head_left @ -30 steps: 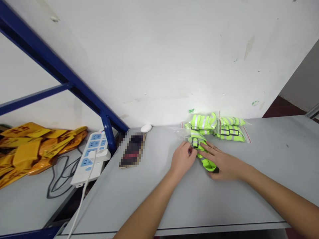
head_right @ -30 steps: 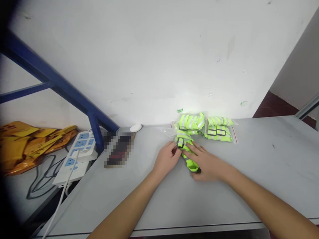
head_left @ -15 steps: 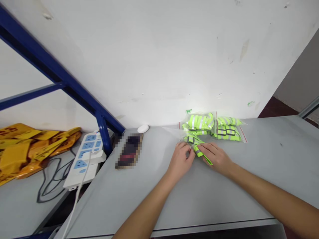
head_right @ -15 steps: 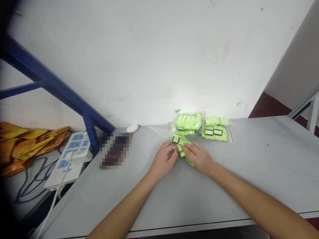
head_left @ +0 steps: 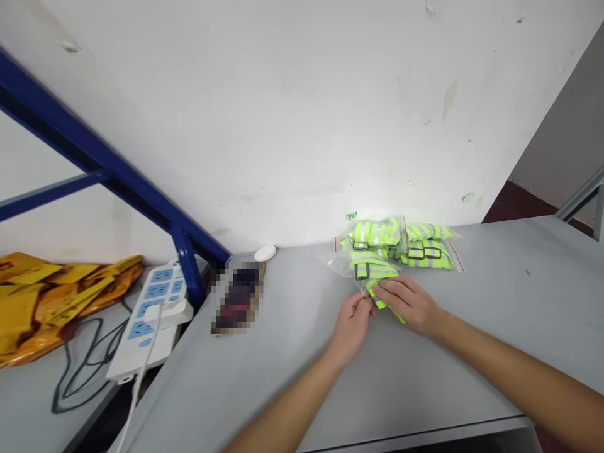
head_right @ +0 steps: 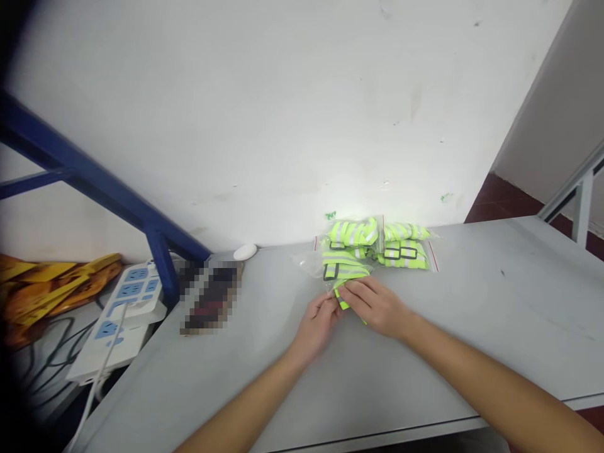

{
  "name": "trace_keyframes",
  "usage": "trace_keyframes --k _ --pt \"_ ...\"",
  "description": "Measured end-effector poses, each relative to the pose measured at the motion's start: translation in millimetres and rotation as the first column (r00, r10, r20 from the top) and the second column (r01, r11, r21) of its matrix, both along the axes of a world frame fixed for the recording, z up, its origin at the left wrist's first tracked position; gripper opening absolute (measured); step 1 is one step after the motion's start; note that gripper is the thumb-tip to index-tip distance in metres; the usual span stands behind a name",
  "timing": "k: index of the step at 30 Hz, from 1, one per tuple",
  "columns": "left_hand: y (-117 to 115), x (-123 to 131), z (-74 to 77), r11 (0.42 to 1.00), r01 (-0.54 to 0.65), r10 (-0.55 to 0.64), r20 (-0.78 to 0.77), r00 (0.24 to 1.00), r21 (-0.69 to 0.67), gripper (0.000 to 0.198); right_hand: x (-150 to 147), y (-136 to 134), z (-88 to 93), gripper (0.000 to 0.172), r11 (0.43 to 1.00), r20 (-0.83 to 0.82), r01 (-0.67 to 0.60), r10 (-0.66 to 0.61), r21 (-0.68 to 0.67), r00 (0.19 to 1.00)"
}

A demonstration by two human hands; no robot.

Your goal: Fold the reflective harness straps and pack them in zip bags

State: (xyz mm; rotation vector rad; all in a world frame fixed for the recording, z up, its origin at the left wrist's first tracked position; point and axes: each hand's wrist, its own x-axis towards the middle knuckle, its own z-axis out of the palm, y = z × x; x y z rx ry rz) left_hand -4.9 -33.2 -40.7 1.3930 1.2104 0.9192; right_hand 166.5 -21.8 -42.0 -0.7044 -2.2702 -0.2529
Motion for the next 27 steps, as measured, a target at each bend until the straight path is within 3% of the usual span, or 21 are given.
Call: trace_keyframes --k 3,7,10,13,15,16,19,21,24,27 --pt "-4 2 -1.6 0.990 0.131 -0.126 0.097 0.987 -0.047 0.023 0 4 2.1 0.031 0.994 0.042 0.092 -0.090 -0.057 0.995" --pt "-3 2 5.5 0.968 0.203 -0.157 0.270 0.950 -0.149 0.022 -3 -2 4.9 0.028 0.962 0.119 0.228 -0.212 -0.151 0.970" --pt "2 -7 16.3 0.944 0.187 -0.147 0.158 0.976 -0.273 0.023 -2 -7 4.5 0.038 0.952 0.062 0.146 -0.134 -0.269 0.989" --pt "9 -25 28.0 0.907 0.257 -0.312 -0.123 0.942 -0.334 0.024 0 -6 0.8 0.032 0.951 -0.080 0.037 -0.064 -0.306 0.995" --pt "12 -37 35.0 0.914 0.301 -0.385 -0.353 0.853 -0.271 0.026 -2 -4 -1.3 0.023 0.952 -0.077 0.023 -0.049 -0.306 0.996" --pt "14 -43 38.3 0.934 0.295 -0.356 -0.472 0.806 -0.201 0.027 -3 -4 -1.7 0.021 0.951 -0.046 0.017 -0.033 -0.310 0.998" --pt "16 -52 46.0 0.972 0.206 -0.064 -0.707 0.705 0.117 0.032 -9 -9 0.3 0.028 0.918 0.020 -0.054 0.068 -0.393 0.998" --pt "16 -51 47.7 0.929 0.212 0.071 -0.708 0.702 0.303 0.034 -11 -14 2.8 0.030 0.869 -0.081 -0.151 0.128 -0.472 0.989" --pt "16 -47 43.2 0.828 0.385 -0.002 -0.684 0.729 0.407 0.045 -8 -15 5.9 0.021 0.853 -0.329 -0.179 0.009 -0.490 0.944" --pt "17 -44 34.5 0.783 0.513 -0.132 -0.713 0.689 0.350 0.038 5 -8 8.8 0.013 0.823 -0.298 -0.048 -0.150 -0.566 0.943"
